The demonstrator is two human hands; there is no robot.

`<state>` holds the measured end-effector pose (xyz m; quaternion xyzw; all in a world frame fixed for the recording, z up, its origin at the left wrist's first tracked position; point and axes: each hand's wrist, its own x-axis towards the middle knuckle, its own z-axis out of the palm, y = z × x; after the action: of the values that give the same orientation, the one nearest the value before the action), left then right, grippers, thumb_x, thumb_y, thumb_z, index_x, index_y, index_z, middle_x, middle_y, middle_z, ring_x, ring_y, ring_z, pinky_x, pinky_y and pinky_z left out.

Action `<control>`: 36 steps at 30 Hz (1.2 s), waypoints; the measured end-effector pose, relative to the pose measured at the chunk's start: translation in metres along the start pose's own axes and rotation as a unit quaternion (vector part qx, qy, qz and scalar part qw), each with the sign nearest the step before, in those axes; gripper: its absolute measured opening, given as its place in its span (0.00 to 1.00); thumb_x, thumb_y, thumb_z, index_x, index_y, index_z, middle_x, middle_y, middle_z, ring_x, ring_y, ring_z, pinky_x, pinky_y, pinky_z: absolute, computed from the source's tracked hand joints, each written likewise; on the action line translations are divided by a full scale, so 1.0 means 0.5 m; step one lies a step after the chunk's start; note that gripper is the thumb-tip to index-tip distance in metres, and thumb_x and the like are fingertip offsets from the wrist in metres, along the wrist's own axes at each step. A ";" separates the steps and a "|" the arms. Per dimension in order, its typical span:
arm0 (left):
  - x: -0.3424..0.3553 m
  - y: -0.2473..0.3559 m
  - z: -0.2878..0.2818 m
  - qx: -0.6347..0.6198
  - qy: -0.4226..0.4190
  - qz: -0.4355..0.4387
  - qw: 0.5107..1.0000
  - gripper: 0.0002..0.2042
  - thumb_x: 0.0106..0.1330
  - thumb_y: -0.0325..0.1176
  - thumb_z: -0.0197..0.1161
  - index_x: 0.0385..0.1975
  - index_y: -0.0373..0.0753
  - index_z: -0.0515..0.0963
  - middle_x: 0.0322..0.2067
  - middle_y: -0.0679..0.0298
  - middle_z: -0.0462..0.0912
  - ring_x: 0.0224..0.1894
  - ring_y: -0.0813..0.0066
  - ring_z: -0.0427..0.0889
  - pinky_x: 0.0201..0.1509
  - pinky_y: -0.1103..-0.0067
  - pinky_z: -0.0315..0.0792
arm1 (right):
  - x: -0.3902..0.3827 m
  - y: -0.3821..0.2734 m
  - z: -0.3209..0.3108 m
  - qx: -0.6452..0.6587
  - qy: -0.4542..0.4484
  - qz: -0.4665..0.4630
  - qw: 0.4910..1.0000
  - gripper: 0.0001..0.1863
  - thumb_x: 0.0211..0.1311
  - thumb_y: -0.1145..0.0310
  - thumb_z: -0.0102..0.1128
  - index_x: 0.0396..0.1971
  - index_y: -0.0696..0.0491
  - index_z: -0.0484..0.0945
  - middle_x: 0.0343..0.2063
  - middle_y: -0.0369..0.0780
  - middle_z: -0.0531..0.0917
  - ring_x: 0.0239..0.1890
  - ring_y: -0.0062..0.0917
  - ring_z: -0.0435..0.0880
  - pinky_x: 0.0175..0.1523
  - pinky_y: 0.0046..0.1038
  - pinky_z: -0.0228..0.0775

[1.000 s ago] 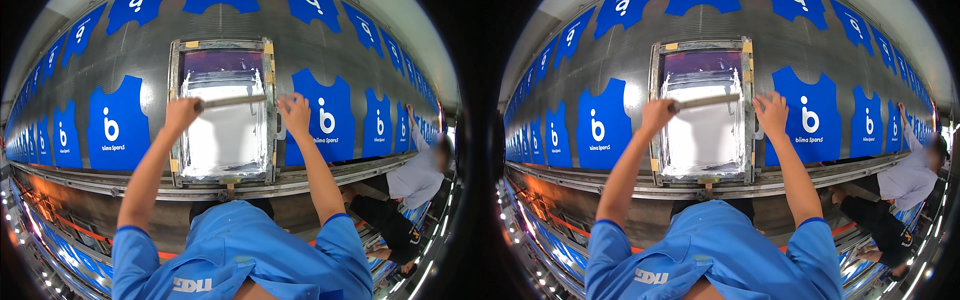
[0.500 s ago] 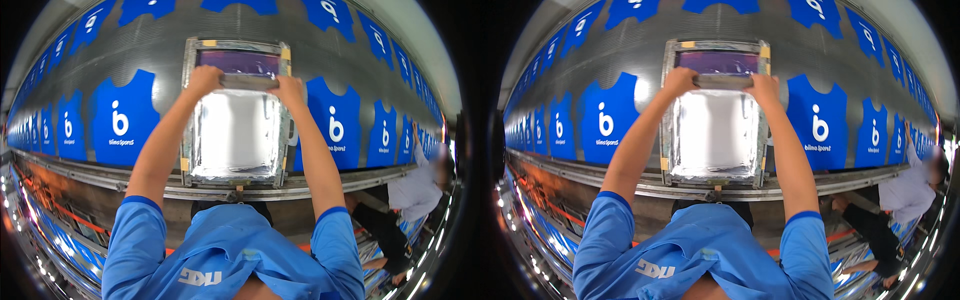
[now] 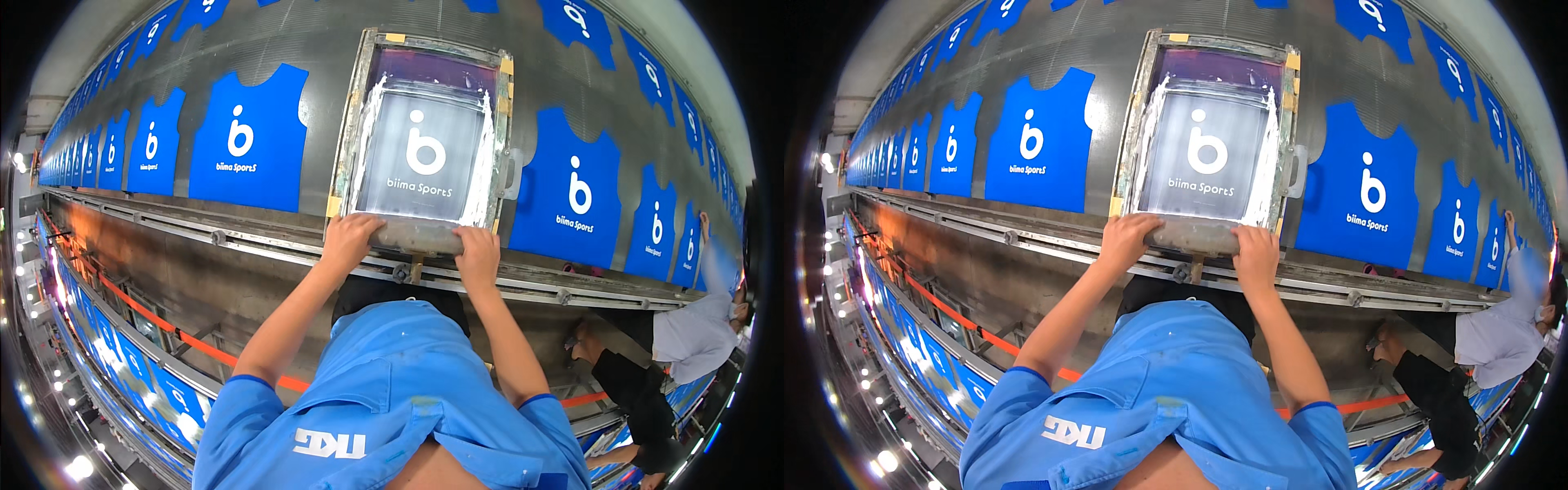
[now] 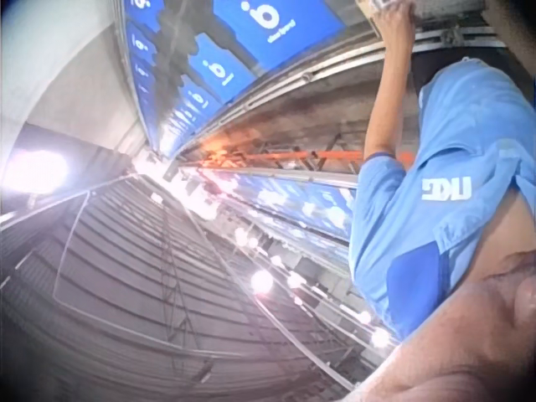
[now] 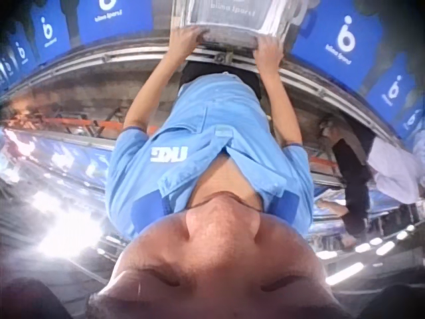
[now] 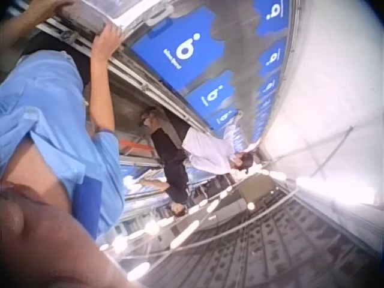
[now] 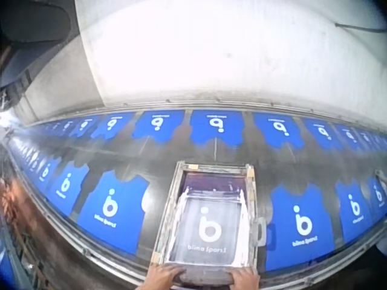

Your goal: The person uses a squeegee to pull white ink across a screen-printing frame over a blue jersey on a conveyor. The person repeatedly repositions the frame and pulls the squeegee to apply ink to successive jerseys moving along the line.

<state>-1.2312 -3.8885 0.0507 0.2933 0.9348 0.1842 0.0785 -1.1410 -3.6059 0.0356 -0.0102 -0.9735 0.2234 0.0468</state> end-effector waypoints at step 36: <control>0.090 -0.024 -0.015 -0.015 -0.018 -0.002 1.000 0.11 0.49 0.28 0.71 0.34 0.49 0.86 0.30 0.68 0.88 0.35 0.66 0.86 0.38 0.68 0.70 | 0.075 0.004 -0.040 0.026 -0.037 0.030 0.999 0.18 0.40 0.76 0.76 0.35 0.49 0.81 0.34 0.35 0.84 0.43 0.31 0.80 0.50 0.35 0.65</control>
<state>-1.2759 -3.8738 0.0511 0.2931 0.9311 0.1927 0.1004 -1.1765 -3.5938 0.0557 -0.0299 -0.9678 0.2500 0.0048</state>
